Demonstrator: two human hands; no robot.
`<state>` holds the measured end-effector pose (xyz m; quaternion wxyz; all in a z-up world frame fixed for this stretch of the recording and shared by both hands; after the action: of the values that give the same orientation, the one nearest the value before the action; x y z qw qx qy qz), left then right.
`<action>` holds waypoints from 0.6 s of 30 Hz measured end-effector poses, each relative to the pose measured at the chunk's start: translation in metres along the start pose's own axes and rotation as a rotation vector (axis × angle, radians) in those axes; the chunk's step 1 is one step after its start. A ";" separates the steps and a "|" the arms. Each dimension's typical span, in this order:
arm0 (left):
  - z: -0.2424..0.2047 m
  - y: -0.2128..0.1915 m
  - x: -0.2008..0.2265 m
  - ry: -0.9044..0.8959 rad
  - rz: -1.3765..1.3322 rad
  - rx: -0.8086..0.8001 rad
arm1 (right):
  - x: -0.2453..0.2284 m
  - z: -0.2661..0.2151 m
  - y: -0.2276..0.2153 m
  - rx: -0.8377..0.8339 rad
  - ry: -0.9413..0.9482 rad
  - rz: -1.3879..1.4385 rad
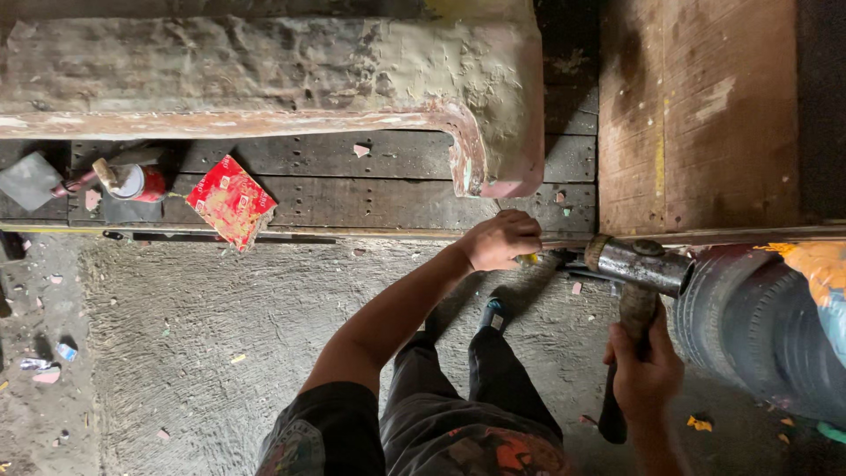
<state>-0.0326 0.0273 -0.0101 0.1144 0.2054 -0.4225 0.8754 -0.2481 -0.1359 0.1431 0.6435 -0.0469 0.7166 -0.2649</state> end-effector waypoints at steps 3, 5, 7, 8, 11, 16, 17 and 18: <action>0.004 -0.004 -0.006 -0.006 0.000 0.009 | 0.002 0.006 0.000 0.002 0.009 -0.002; 0.002 -0.004 -0.003 -0.015 -0.010 0.027 | 0.004 -0.001 -0.001 -0.005 0.036 -0.011; 0.002 -0.002 -0.004 -0.039 -0.037 0.001 | 0.008 -0.006 -0.001 -0.011 0.074 -0.024; 0.003 -0.001 -0.006 -0.048 -0.046 -0.012 | 0.008 -0.006 0.000 0.009 -0.013 -0.069; 0.004 0.002 -0.008 -0.048 -0.028 0.015 | 0.010 -0.005 0.010 0.017 -0.233 -0.275; 0.003 0.008 -0.013 -0.122 -0.118 0.075 | 0.028 0.001 0.033 -0.167 -0.302 -0.532; 0.004 0.008 -0.017 -0.149 -0.111 0.045 | 0.034 0.000 0.028 -0.102 -0.186 -0.515; 0.006 0.004 -0.022 -0.118 -0.081 0.034 | 0.033 -0.004 0.021 -0.035 -0.071 -0.497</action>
<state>-0.0127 0.0193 -0.0194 0.1209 0.2757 -0.4048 0.8634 -0.2521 -0.1299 0.1042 0.5825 -0.2423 0.6645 -0.4006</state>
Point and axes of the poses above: each hand's wrist, its own z-axis towards the middle knuckle, its own y-axis out of the palm, x = y × z, the point moved 3 cm from there along z, towards the middle knuckle, and after that the axes turned 10 degrees about -x, right-handed, at the moved point
